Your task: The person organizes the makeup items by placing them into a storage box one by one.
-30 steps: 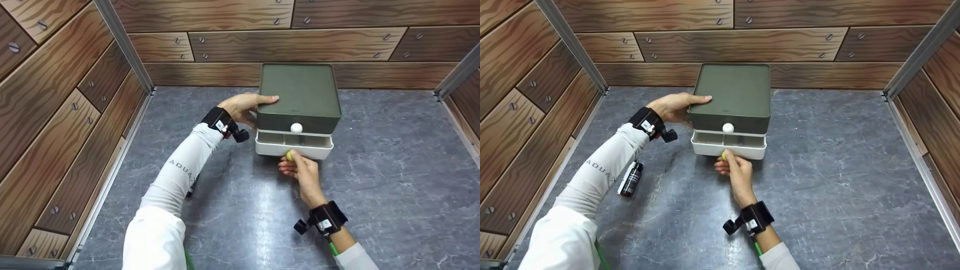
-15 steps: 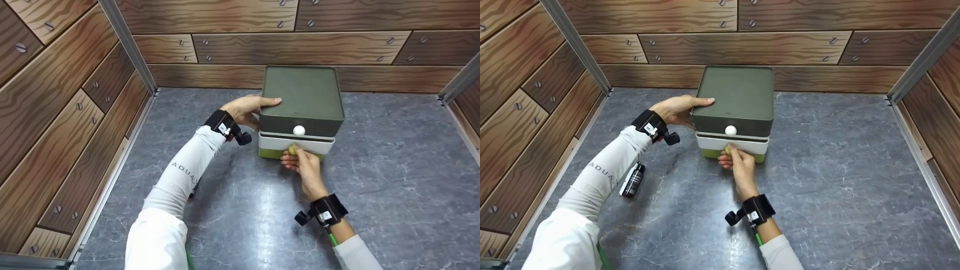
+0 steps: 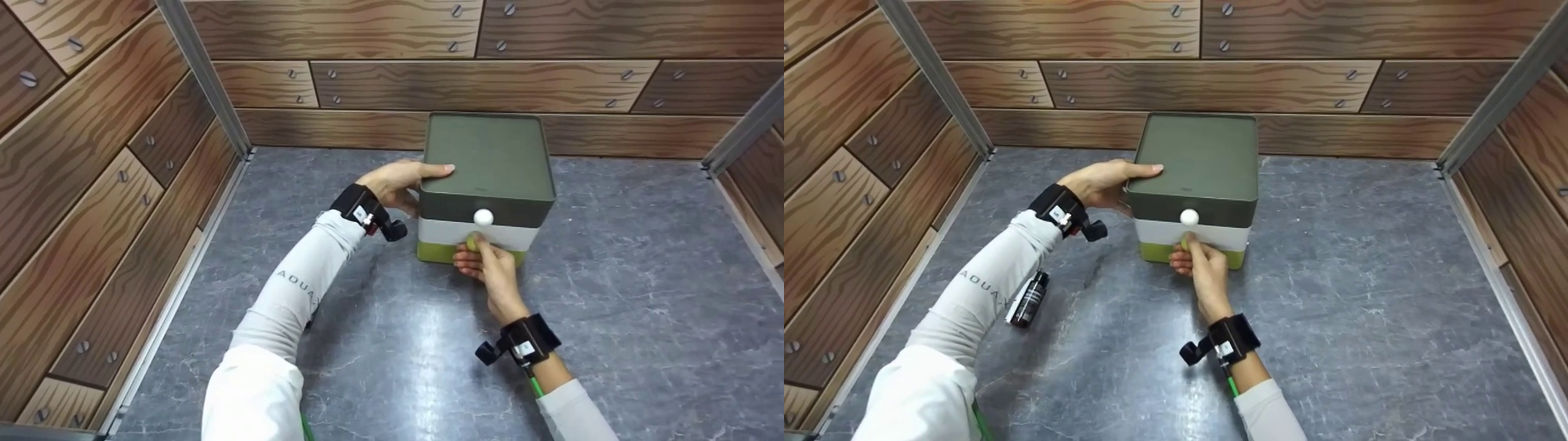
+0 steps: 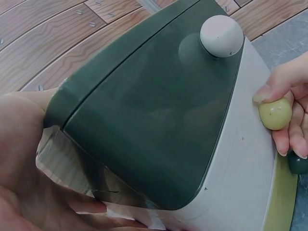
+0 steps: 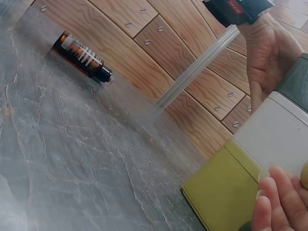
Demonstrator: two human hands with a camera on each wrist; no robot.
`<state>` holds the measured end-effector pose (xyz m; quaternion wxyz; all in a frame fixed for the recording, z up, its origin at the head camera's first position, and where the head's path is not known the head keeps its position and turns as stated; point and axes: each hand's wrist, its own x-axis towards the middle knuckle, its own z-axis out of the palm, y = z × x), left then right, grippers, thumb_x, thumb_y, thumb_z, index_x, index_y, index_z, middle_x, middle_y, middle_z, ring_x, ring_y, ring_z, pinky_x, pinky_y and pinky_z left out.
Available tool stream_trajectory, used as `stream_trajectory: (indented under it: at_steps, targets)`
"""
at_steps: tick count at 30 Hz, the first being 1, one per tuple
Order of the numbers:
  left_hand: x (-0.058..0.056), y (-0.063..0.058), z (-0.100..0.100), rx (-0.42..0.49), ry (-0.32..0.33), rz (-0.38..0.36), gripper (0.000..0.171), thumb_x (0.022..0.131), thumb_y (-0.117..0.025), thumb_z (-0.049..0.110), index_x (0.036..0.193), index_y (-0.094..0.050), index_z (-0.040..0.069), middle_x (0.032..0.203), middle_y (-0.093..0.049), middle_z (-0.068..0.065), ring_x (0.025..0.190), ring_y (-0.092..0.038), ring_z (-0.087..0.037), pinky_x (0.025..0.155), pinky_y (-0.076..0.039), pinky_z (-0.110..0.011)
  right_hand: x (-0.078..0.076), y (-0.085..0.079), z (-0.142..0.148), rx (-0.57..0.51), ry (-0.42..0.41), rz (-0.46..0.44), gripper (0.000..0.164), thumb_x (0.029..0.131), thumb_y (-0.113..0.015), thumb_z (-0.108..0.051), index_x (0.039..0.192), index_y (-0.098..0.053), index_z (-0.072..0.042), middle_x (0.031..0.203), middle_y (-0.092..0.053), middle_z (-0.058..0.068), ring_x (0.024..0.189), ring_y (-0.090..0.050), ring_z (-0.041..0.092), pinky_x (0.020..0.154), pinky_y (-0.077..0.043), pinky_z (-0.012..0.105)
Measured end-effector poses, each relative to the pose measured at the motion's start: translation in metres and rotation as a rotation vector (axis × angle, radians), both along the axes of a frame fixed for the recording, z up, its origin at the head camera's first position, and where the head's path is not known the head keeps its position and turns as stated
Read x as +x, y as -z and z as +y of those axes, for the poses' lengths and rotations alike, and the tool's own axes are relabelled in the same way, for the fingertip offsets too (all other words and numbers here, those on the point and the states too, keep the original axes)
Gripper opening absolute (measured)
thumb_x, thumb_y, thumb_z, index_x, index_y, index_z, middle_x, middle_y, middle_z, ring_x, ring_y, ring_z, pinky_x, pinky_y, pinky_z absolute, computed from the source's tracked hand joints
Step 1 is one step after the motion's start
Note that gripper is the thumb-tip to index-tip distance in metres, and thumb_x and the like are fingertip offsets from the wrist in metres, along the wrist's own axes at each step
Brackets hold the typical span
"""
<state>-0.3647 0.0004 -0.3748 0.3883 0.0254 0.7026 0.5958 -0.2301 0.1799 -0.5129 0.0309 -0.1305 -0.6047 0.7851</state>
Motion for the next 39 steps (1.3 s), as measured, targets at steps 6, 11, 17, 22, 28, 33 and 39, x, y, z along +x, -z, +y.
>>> stream_trajectory:
  at_steps: [6,11,17,22,28,33,39]
  targets:
    - [0.0,0.0,-0.002,0.02,0.0,0.005,0.047,0.082,-0.077,0.046,0.11,-0.065,0.01,0.118,-0.064,-0.016,0.101,-0.069,-0.033,0.086,-0.058,-0.053,0.007,0.005,-0.002,-0.025,-0.005,-0.04,0.065,0.103,-0.036,-0.052,0.111,-0.064,0.006,0.074,-0.073,0.002,0.063,-0.069,0.015,0.063,-0.059,0.028]
    - [-0.001,0.002,-0.003,0.017,-0.01,0.003,0.047,0.082,-0.077,0.046,0.109,-0.064,0.01,0.118,-0.062,-0.016,0.098,-0.069,-0.032,0.089,-0.057,-0.053,0.01,0.011,0.0,-0.04,0.043,-0.111,0.051,0.104,-0.041,-0.041,0.116,-0.057,0.006,0.069,-0.07,0.001,0.058,-0.066,0.013,0.058,-0.059,0.026]
    - [0.0,0.002,-0.003,0.027,-0.005,0.005,0.047,0.083,-0.075,0.046,0.111,-0.064,0.009,0.121,-0.06,-0.017,0.098,-0.068,-0.031,0.089,-0.057,-0.053,0.012,0.015,0.002,-0.048,0.06,-0.135,0.024,0.099,-0.054,-0.019,0.112,-0.05,0.002,0.072,-0.068,0.003,0.063,-0.068,0.014,0.061,-0.061,0.026]
    - [0.0,0.003,-0.003,0.013,-0.006,0.02,0.049,0.082,-0.076,0.048,0.112,-0.063,0.01,0.12,-0.061,-0.017,0.096,-0.069,-0.031,0.086,-0.059,-0.052,0.012,0.018,0.004,-0.099,0.048,-0.176,0.027,0.097,-0.058,-0.016,0.114,-0.049,0.003,0.07,-0.07,0.005,0.058,-0.068,0.013,0.061,-0.061,0.024]
    - [0.001,0.003,-0.002,0.018,-0.013,0.021,0.048,0.083,-0.076,0.047,0.111,-0.063,0.01,0.119,-0.062,-0.017,0.096,-0.069,-0.031,0.086,-0.059,-0.052,0.008,0.028,0.003,-0.19,-0.005,-0.231,0.03,0.098,-0.058,-0.018,0.115,-0.049,0.004,0.069,-0.072,0.007,0.059,-0.07,0.013,0.063,-0.06,0.021]
    - [0.001,0.004,-0.001,0.014,-0.011,0.022,0.049,0.083,-0.075,0.047,0.111,-0.063,0.01,0.121,-0.06,-0.017,0.095,-0.069,-0.031,0.086,-0.059,-0.051,0.006,0.03,-0.001,-0.252,-0.035,-0.21,0.025,0.101,-0.052,-0.021,0.113,-0.042,-0.001,0.071,-0.073,0.009,0.062,-0.072,0.014,0.064,-0.06,0.02]
    - [0.002,0.003,-0.002,0.021,-0.018,0.021,0.048,0.083,-0.075,0.046,0.111,-0.063,0.01,0.117,-0.062,-0.016,0.096,-0.069,-0.032,0.084,-0.059,-0.052,0.005,0.028,-0.002,-0.273,-0.053,-0.205,0.026,0.102,-0.051,-0.02,0.114,-0.043,0.001,0.075,-0.074,0.011,0.064,-0.072,0.015,0.066,-0.061,0.021]
